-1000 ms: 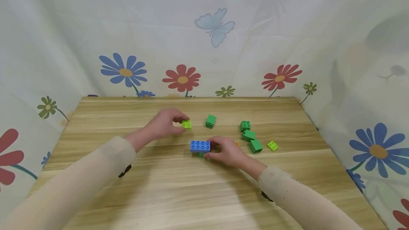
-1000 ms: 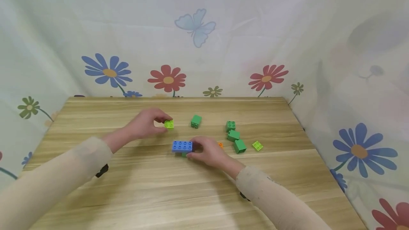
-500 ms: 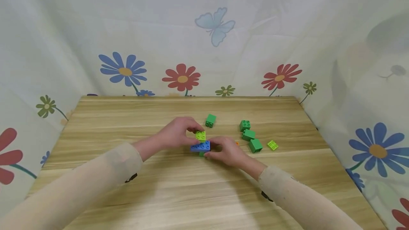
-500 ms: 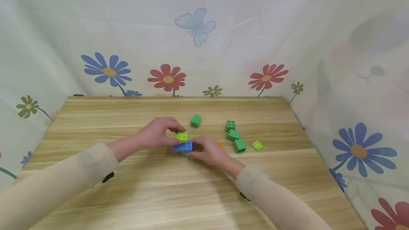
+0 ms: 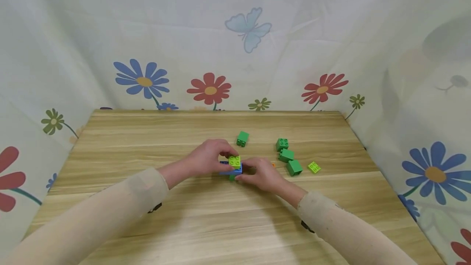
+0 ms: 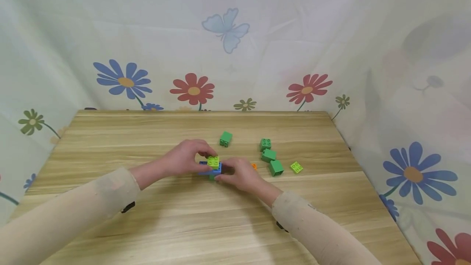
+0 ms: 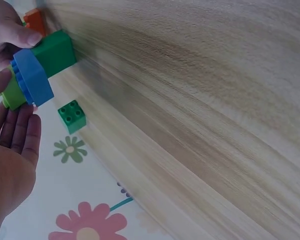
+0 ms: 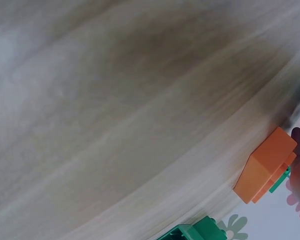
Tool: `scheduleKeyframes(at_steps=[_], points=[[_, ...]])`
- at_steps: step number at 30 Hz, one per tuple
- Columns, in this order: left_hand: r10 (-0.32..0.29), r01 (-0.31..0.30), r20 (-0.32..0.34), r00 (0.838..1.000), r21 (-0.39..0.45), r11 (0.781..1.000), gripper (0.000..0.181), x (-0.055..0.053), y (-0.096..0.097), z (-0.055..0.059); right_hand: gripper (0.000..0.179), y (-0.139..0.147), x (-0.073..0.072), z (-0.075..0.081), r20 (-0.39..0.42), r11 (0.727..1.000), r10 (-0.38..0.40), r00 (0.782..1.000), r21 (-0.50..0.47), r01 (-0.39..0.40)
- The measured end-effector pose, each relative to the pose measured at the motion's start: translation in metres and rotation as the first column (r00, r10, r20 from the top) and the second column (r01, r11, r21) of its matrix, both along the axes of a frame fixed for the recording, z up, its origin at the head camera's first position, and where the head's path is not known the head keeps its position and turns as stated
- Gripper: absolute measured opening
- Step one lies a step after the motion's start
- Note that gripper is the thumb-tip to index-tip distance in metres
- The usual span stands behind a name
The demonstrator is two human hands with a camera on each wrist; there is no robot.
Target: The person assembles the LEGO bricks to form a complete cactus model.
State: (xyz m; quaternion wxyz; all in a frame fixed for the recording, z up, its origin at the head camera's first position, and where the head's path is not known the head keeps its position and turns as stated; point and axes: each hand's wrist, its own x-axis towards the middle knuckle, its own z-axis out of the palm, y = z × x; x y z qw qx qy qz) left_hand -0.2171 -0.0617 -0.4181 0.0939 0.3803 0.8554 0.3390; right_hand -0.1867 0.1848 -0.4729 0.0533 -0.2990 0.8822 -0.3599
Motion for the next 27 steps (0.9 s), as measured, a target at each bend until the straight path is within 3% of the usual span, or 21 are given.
scheduleKeyframes(at_steps=[16,27], points=[[-0.012,0.01,-0.048,0.999,-0.044,0.999,0.032,0.004,0.008,-0.003,0.027,0.001,0.0,0.001,0.023,1.0,-0.013,1.0,0.009,0.013],[0.051,-0.066,-0.126,0.991,-0.116,0.991,0.035,0.01,0.014,-0.003,0.026,0.0,-0.001,0.0,-0.001,1.0,-0.008,1.0,0.02,0.008]])
